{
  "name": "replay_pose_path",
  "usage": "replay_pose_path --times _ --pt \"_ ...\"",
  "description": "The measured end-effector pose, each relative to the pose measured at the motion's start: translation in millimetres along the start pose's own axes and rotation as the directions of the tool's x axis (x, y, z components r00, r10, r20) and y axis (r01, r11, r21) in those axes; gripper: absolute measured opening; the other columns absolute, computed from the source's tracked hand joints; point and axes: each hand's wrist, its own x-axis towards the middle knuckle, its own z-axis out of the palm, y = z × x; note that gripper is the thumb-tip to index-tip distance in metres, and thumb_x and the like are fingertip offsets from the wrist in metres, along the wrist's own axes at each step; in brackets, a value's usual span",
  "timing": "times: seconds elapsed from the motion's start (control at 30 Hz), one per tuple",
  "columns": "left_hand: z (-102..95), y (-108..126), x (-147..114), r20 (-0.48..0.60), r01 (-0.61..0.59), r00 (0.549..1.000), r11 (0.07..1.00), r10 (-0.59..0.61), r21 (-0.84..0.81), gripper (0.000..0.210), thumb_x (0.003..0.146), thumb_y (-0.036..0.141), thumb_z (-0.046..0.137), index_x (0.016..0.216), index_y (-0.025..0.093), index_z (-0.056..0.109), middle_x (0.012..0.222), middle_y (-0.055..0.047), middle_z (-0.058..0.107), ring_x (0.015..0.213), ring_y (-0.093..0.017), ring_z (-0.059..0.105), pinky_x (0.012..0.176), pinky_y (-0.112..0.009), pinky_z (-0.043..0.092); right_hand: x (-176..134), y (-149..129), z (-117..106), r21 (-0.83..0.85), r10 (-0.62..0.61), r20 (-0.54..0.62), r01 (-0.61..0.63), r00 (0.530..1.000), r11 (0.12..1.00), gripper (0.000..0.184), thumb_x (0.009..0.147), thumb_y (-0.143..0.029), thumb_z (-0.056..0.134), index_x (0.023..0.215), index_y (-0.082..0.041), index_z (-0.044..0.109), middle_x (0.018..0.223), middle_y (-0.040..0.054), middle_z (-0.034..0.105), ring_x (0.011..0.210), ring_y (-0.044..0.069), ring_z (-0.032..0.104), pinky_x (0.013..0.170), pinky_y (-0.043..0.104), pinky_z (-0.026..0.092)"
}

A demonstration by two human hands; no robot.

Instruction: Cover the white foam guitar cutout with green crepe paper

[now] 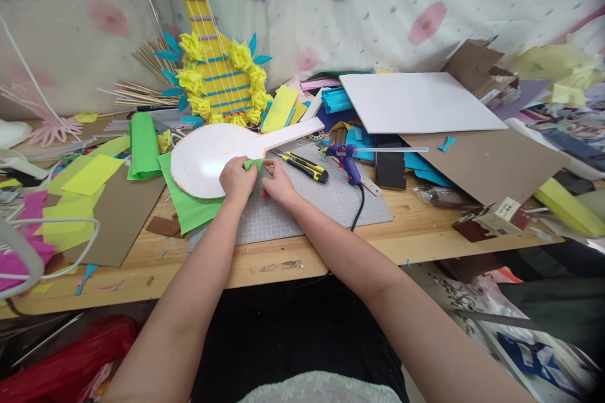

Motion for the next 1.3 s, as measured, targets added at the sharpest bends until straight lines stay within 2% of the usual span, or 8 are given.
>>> replay_pose_path --times 0.3,0.43,0.6,0.7,0.8,0.93,1.2,1.3 --pt "-0.2 1 1 -0.016 0.021 1.0 1.0 -0.021 -0.003 0.013 0.076 0.026 0.057 0.08 0.023 0.069 0.104 -0.004 0.071 0.099 -0.022 0.063 0.086 -0.032 0.047 -9 -13 -2 -0.117 0.01 0.0 -0.01 1.0 0.993 0.05 0.07 -0.009 0.046 0.118 -0.021 0.046 0.136 0.0084 0.053 0.038 0.008 0.054 0.053 0.032 0.051" --pt "-0.9 0 1 -0.019 0.012 1.0 1.0 -0.013 -0.029 0.014 0.075 0.025 0.058 0.081 0.022 0.07 0.102 -0.004 0.072 0.097 -0.021 0.064 0.087 -0.031 0.047 -8 -12 0 -0.179 0.057 -0.07 -0.069 0.996 0.981 0.032 0.073 -0.011 0.046 0.102 -0.02 0.054 0.103 0.0034 0.07 0.054 0.015 0.061 0.065 0.034 0.053" --pt "-10.6 -4 6 -0.021 0.004 1.0 0.96 -0.011 -0.28 0.029 0.084 0.035 0.048 0.082 0.017 0.07 0.096 -0.006 0.073 0.095 -0.018 0.065 0.089 -0.028 0.047 -5 -11 -14 -0.419 -0.157 -0.13 0.089 0.979 0.904 0.041 0.074 -0.01 0.045 0.113 -0.018 0.052 0.095 0.0044 0.067 0.087 0.021 0.062 0.083 0.04 0.049" --pt "-22.8 -13 13 -0.066 -0.022 0.998 0.915 -0.005 -0.404 0.038 0.087 0.037 0.039 0.09 0.014 0.069 0.1 -0.008 0.071 0.101 -0.017 0.063 0.093 -0.027 0.046 -6 -14 -22 -0.561 -0.413 0.008 0.346 0.911 0.752 0.057 0.072 -0.004 0.044 0.128 -0.019 0.046 0.128 0.0109 0.051 0.108 0.023 0.054 0.089 0.041 0.047" --pt "-37.1 -23 20 -0.07 -0.102 0.994 0.925 0.082 -0.366 0.033 0.084 0.029 0.041 0.097 0.015 0.068 0.107 -0.007 0.069 0.107 -0.017 0.06 0.098 -0.028 0.044 -5 -17 -19 -0.613 -0.582 0.236 0.584 0.778 0.532 0.056 0.074 0.001 0.041 0.122 -0.025 0.054 0.144 0.0068 0.035 0.129 0.023 0.036 0.104 0.043 0.035" --pt "-51.5 -38 18 0.123 -0.23 0.959 0.956 0.254 -0.181 0.038 0.073 0.012 0.042 0.102 0.018 0.066 0.116 -0.004 0.066 0.114 -0.018 0.057 0.103 -0.03 0.041 4 -14 -10 -0.599 -0.629 0.438 0.73 0.642 0.328 0.032 0.083 -0.005 0.044 0.1 -0.023 0.064 0.136 0.0053 0.042 0.138 0.024 0.022 0.111 0.046 0.025" --pt "-57.6 -51 -10 0.501 -0.588 0.728 0.802 0.468 0.106 0.06 0.076 0.034 0.055 0.132 0.014 0.043 0.145 -0.015 0.04 0.14 -0.03 0.028 0.115 -0.052 0.02 18 -5 -17 -0.556 -0.721 0.446 0.795 0.53 0.241 0.01 0.08 -0.015 0.06 0.071 -0.019 0.062 0.111 0.0101 0.054 0.115 0.025 0.042 0.1 0.047 0.038" --pt "-51.7 -48 -18 0.487 -0.624 0.729 0.76 0.482 0.181 0.074 0.073 0.051 0.062 0.131 0.01 0.043 0.145 -0.02 0.038 0.141 -0.036 0.023 0.114 -0.057 0.018 19 -4 -16 -0.547 -0.744 0.408 0.794 0.529 0.264 0.01 0.079 -0.013 0.059 0.072 -0.019 0.062 0.107 0.0097 0.054 0.111 0.025 0.043 0.097 0.047 0.039"
